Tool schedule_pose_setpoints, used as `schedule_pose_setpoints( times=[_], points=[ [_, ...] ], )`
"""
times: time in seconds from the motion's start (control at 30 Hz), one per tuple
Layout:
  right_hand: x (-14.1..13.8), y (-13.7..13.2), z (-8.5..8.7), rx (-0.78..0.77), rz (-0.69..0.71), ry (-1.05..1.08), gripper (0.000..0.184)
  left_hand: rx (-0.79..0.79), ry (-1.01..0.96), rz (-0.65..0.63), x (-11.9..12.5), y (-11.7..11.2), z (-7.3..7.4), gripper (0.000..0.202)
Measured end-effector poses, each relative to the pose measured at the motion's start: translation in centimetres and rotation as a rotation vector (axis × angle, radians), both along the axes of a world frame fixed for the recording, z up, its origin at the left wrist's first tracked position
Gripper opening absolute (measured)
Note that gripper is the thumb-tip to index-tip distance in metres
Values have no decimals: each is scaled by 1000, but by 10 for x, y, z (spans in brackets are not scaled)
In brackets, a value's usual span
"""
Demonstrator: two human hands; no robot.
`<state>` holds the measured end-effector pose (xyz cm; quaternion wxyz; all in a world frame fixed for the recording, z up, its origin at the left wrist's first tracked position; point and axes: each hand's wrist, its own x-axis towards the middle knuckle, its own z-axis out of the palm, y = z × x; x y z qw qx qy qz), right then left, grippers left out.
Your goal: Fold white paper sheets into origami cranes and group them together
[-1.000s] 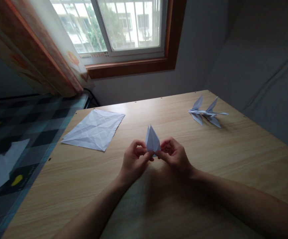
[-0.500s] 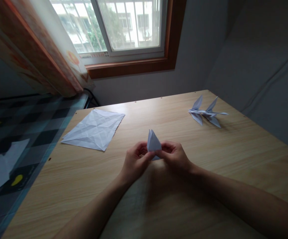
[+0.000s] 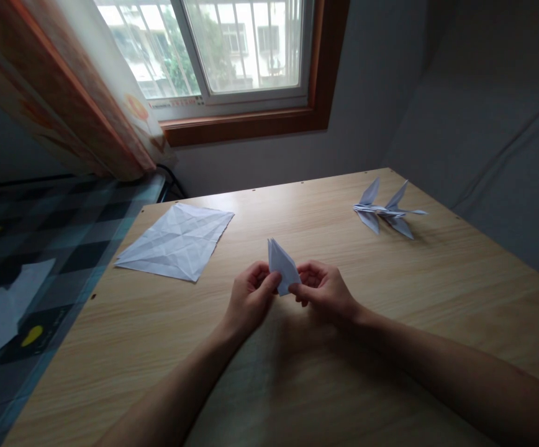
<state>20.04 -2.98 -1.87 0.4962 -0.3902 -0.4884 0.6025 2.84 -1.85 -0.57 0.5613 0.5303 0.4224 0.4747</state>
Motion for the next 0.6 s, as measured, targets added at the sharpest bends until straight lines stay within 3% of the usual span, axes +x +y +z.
schedule_pose_setpoints(
  times=[0.27,0.6],
  points=[
    [-1,-1,0,27,27,-4,30,14,64,-77,1,-2,2,21],
    [1,-3,8,11,-25,13,36,-14,-48,-234,1,-2,-1,30]
  ],
)
